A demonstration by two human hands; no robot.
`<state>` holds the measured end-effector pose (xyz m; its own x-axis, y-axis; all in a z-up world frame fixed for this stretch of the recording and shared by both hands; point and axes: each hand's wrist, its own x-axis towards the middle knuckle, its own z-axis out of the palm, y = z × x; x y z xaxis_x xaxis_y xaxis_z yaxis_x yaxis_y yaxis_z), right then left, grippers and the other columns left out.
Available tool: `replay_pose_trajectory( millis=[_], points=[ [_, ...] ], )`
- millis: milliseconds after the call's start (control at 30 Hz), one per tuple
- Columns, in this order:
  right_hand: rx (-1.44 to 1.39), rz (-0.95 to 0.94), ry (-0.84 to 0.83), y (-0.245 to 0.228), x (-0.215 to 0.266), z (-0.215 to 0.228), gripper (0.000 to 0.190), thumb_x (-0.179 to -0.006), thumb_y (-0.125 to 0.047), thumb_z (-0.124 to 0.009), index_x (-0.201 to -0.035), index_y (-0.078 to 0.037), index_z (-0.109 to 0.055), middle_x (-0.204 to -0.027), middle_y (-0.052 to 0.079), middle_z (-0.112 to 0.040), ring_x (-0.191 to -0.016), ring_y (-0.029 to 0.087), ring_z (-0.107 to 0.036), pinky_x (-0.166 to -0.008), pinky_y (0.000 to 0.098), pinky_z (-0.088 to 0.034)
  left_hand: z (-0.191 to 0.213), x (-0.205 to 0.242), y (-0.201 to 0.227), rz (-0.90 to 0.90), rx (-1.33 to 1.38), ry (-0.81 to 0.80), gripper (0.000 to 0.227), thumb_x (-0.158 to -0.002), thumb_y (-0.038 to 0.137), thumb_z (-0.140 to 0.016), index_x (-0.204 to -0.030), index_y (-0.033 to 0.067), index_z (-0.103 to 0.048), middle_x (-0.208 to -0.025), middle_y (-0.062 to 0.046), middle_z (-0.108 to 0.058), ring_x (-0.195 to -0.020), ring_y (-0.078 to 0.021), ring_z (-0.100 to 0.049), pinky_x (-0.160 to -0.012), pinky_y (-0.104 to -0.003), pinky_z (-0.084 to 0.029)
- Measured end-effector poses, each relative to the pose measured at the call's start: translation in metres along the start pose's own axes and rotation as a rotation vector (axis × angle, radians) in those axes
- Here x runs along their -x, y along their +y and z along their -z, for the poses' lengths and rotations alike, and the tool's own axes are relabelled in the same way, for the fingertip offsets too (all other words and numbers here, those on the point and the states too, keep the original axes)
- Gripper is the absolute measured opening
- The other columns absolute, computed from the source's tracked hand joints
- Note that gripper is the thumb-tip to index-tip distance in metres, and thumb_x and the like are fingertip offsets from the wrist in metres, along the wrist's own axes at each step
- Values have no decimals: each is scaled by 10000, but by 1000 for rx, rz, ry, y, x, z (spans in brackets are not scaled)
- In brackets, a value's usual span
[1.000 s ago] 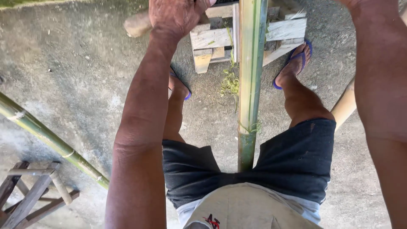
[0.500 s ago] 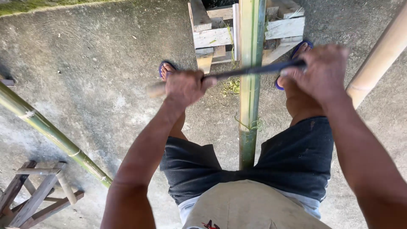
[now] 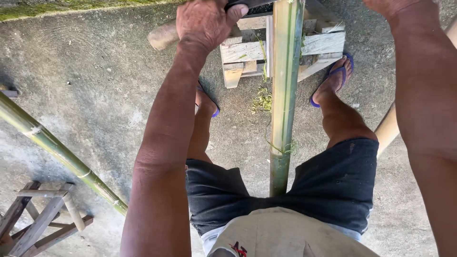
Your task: The recorder uses a machete to shave and shape a piece of bamboo.
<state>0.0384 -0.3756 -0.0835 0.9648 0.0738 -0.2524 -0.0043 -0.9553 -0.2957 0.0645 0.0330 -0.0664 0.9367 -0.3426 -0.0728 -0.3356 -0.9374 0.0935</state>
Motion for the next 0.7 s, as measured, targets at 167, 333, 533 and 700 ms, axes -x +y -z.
replay_pose_trajectory(
  millis=[167,333,533,700],
  points=[
    [-136,-242,-180,-30,17,30,712,-911,-805,-624,-1240,-177,-695,-895,160,-700,-850,380,-661,-743,565,-531,2,36,12,70,150,-309,866,-905,887,-212,-926,172,-701,-600,16,-561,-502,-123,-561,-469,-377,-505],
    [96,189,80,0,64,-8,600,-870,-688,-754,-1066,-121,-740,-863,89,-705,-894,304,-681,-806,498,-514,-9,98,26,70,143,-292,845,-906,883,-233,-883,188,-713,-597,29,-545,-514,-120,-528,-520,-375,-481],
    [83,269,145,18,147,-49,508,-849,-640,-682,-987,-151,-703,-952,1,-631,-1035,184,-569,-1089,373,-416,2,174,56,131,202,-392,828,-899,859,-236,-903,178,-707,-649,-9,-603,-565,-144,-580,-566,-389,-513],
    [245,313,186,-18,206,-31,533,-846,-714,-738,-921,-187,-738,-960,-18,-654,-1048,175,-510,-1066,376,-347,7,223,74,98,184,-384,817,-934,833,-254,-898,153,-706,-698,-57,-655,-654,-203,-671,-633,-445,-544]
  ],
)
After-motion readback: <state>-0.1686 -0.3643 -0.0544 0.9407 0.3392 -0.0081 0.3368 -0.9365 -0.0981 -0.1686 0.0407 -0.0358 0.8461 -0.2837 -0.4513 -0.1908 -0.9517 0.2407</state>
